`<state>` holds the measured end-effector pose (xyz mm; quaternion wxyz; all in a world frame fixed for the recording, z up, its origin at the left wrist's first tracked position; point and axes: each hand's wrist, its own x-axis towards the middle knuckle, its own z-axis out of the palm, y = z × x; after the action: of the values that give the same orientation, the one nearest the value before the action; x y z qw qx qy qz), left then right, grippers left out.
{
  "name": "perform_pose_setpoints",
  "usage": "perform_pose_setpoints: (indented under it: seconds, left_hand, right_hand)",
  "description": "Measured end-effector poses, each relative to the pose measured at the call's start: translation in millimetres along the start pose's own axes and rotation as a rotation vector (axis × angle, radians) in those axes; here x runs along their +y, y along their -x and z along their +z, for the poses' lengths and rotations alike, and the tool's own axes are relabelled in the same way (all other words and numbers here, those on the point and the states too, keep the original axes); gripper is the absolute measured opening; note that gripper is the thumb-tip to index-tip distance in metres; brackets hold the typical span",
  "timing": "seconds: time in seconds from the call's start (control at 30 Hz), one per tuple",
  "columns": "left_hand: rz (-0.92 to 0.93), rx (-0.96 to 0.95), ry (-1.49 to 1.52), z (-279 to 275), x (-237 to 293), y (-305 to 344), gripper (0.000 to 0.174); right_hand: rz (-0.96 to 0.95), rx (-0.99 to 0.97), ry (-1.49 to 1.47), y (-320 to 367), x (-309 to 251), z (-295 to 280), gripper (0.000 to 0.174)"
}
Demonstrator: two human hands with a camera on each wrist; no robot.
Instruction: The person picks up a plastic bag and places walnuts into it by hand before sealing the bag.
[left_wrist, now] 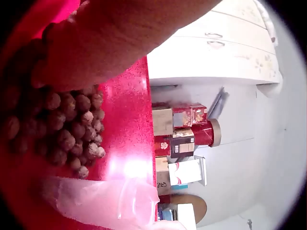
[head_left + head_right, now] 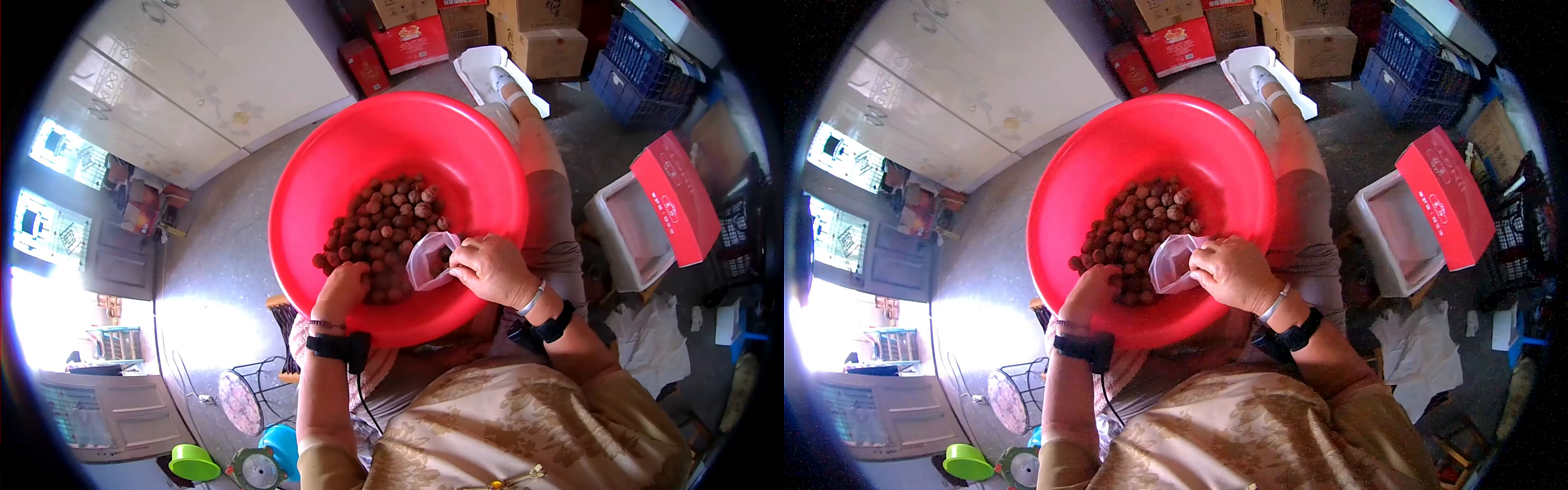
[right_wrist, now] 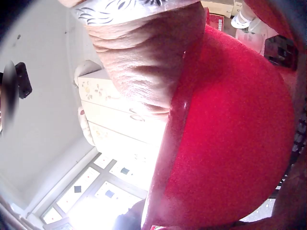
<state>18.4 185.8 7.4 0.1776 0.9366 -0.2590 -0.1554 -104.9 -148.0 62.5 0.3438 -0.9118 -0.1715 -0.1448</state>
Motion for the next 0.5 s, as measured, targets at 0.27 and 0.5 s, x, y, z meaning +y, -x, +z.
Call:
perform_pose_setpoints:
  seconds: [0.27,0.5]
  left_hand:
    - [-0.064,0.049,-0.056,-0.8,6.9,2.0,0.017]
    - [-0.163,0.168,0.601,-15.2,25.8,0.6,0.027]
  right_hand:
    - [-0.023,0.025,0.018,-0.7,1.3,2.5,0.013]
    - [-0.006,0.007,-0.002,-0.2,0.8,1.6,0.014]
